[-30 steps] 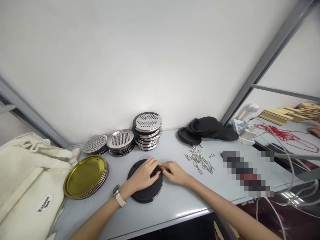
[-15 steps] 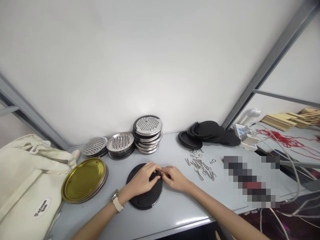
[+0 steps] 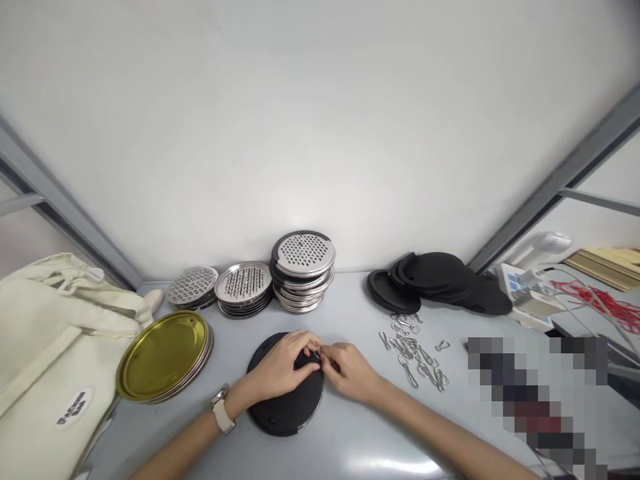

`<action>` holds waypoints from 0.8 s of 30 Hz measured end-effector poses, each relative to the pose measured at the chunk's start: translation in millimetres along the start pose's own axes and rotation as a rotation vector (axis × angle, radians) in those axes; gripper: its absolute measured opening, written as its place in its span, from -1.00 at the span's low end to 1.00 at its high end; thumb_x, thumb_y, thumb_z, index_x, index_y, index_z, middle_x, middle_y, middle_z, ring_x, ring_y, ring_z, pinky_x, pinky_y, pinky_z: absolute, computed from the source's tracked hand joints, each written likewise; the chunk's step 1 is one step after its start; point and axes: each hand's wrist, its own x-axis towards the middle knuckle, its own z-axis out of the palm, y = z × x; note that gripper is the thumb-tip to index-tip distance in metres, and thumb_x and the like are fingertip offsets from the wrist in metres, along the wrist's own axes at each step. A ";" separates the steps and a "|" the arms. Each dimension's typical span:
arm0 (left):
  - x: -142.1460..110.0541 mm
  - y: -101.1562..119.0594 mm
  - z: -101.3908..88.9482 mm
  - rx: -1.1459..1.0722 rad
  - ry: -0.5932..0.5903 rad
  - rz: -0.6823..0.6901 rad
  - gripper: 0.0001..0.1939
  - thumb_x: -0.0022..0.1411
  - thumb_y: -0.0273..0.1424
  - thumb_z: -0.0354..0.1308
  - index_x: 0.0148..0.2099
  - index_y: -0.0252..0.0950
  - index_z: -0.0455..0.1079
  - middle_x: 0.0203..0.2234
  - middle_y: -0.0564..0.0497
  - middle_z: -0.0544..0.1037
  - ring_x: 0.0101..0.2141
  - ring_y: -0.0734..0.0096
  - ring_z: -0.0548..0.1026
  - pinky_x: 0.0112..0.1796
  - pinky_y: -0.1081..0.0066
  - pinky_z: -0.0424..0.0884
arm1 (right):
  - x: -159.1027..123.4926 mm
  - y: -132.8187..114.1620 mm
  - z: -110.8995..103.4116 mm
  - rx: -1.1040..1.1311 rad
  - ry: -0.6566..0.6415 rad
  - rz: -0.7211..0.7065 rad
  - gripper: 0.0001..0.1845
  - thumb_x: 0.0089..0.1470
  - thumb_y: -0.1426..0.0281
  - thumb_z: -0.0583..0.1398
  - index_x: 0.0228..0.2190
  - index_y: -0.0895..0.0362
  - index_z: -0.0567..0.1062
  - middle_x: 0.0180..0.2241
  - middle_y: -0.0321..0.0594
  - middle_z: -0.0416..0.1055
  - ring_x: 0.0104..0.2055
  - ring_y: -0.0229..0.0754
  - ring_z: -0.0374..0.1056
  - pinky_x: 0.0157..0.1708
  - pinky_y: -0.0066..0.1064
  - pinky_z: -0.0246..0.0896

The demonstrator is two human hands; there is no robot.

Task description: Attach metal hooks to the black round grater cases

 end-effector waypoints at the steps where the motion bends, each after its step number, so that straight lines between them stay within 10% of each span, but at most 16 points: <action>1: 0.4 -0.7 -0.8 0.007 0.007 -0.010 -0.81 0.17 -0.49 0.13 -0.14 -0.23 0.29 -0.24 0.05 0.45 -0.18 0.37 0.38 -0.12 0.35 0.31 | 2.3 1.0 -0.1 -0.005 -0.007 -0.009 -0.79 0.12 0.49 -0.01 -0.54 0.10 0.21 -0.62 -0.36 0.23 -0.57 -0.31 0.13 -0.47 -0.46 -0.09; 24: 2.3 -1.6 -2.8 0.068 0.014 0.053 -0.77 0.22 -0.54 0.05 -0.07 -0.23 0.28 -0.21 0.01 0.44 -0.16 0.35 0.36 -0.05 0.31 0.30 | 5.9 4.4 -1.1 0.007 -0.032 -0.012 -0.83 0.09 0.52 -0.01 -0.49 0.11 0.27 -0.57 -0.30 0.31 -0.49 -0.25 0.20 -0.44 -0.45 -0.02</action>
